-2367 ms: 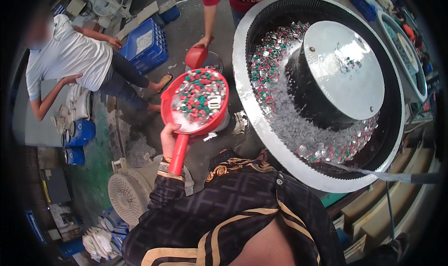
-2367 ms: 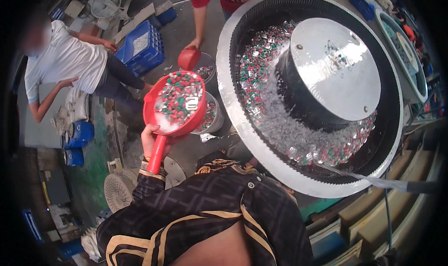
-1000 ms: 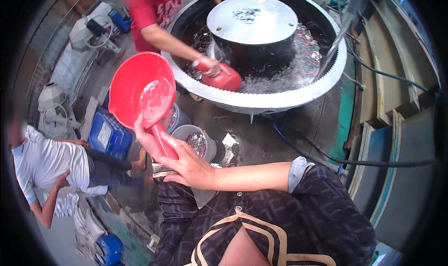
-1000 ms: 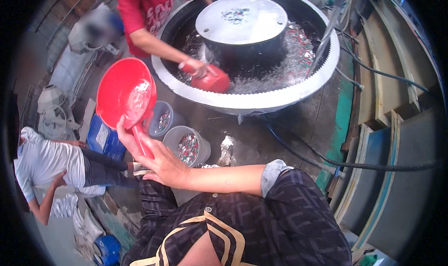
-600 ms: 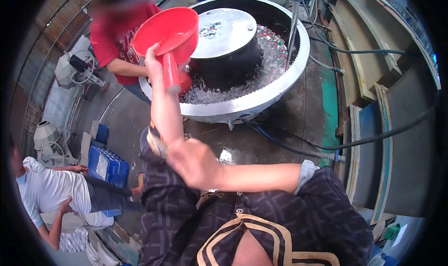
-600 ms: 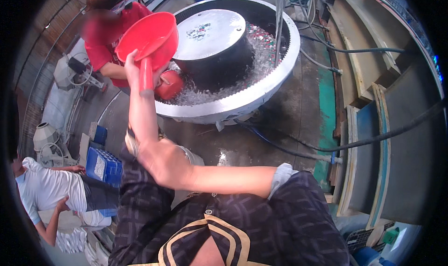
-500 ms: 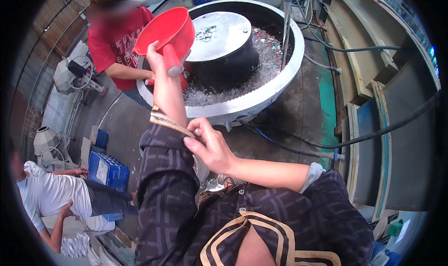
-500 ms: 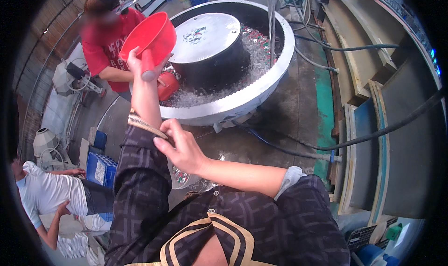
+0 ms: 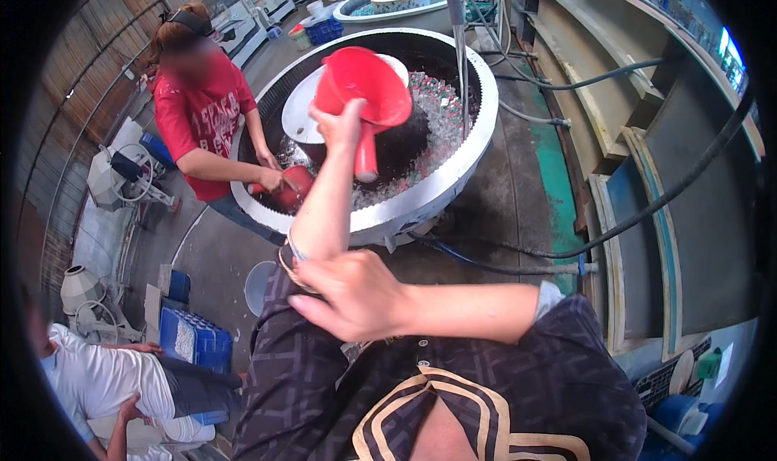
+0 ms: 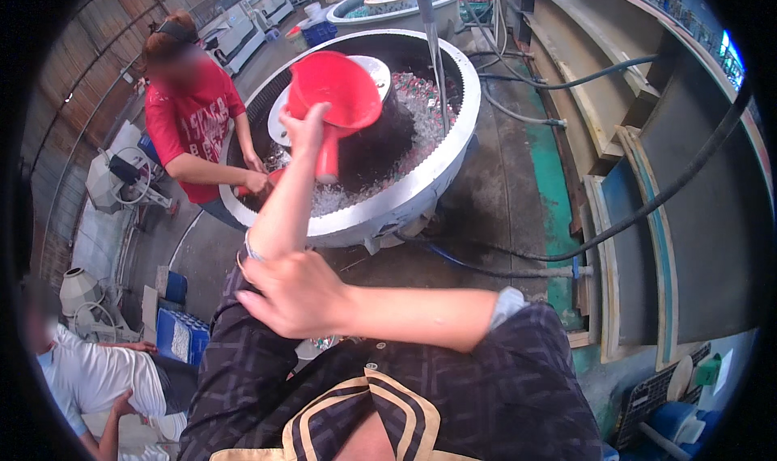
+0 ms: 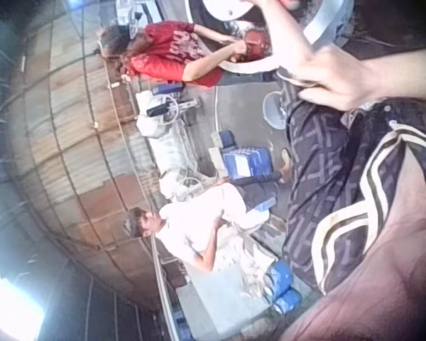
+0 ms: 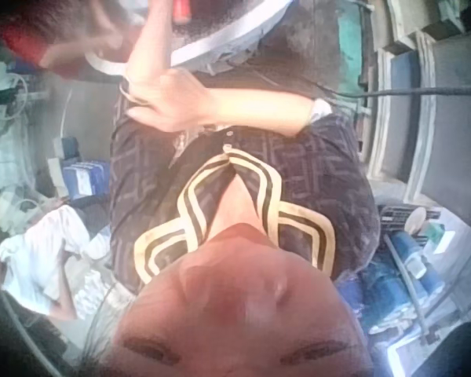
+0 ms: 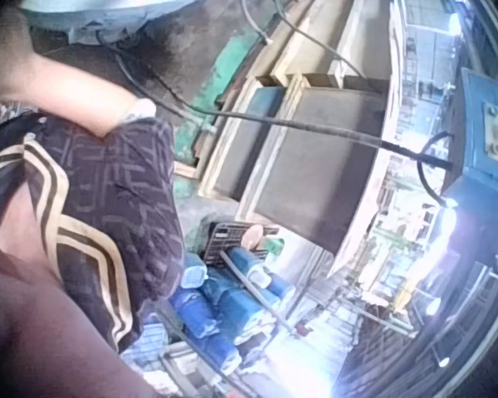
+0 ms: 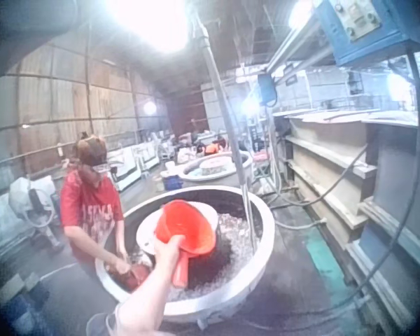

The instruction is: The person scoops small colorful and metallic components from a large rotating basin into smaller red scoops and buckets, and then rinses silver metallic buckles by hand in a soapy water solution within the same basin.

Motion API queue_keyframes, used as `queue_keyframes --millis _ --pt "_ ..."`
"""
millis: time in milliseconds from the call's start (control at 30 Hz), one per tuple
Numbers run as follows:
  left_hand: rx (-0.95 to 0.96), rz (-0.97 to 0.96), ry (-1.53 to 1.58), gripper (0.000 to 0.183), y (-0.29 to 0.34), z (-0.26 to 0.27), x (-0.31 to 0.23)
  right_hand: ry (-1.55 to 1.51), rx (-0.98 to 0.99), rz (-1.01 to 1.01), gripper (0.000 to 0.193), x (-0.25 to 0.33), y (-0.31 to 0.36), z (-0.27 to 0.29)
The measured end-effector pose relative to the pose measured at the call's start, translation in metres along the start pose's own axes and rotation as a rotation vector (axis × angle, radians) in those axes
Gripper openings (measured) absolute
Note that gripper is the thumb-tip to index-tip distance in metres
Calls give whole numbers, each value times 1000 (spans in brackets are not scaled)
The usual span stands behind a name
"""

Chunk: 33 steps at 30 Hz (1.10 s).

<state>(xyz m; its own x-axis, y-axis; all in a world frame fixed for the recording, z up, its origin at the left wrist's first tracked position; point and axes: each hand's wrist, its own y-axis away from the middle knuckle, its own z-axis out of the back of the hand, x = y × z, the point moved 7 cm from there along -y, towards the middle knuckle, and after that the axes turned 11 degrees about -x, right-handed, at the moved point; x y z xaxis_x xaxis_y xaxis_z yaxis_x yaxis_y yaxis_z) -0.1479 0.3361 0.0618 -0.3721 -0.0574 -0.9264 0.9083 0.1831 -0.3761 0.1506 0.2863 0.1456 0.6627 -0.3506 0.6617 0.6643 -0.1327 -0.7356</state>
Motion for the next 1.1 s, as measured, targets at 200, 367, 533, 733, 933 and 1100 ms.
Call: queue_keyframes --millis 200,367,533,733,933,1100 --pt "-39 87 198 96 -66 -12 -77 -785 -40 -384 32 -77 43 -45" --pt "238 86 322 85 -75 -11 -139 -1036 117 -613 31 -63 28 -83" --pt "571 373 494 49 -114 -24 -89 -485 155 31 22 18 2 -72" --pt "538 272 371 55 -57 -2 -43 0 132 430 24 72 -14 -38" --pt "332 347 357 78 -15 61 12 1627 -714 437 28 97 -88 264" --pt "312 310 537 72 -1 47 38 2773 -1048 11 69 220 -152 493"
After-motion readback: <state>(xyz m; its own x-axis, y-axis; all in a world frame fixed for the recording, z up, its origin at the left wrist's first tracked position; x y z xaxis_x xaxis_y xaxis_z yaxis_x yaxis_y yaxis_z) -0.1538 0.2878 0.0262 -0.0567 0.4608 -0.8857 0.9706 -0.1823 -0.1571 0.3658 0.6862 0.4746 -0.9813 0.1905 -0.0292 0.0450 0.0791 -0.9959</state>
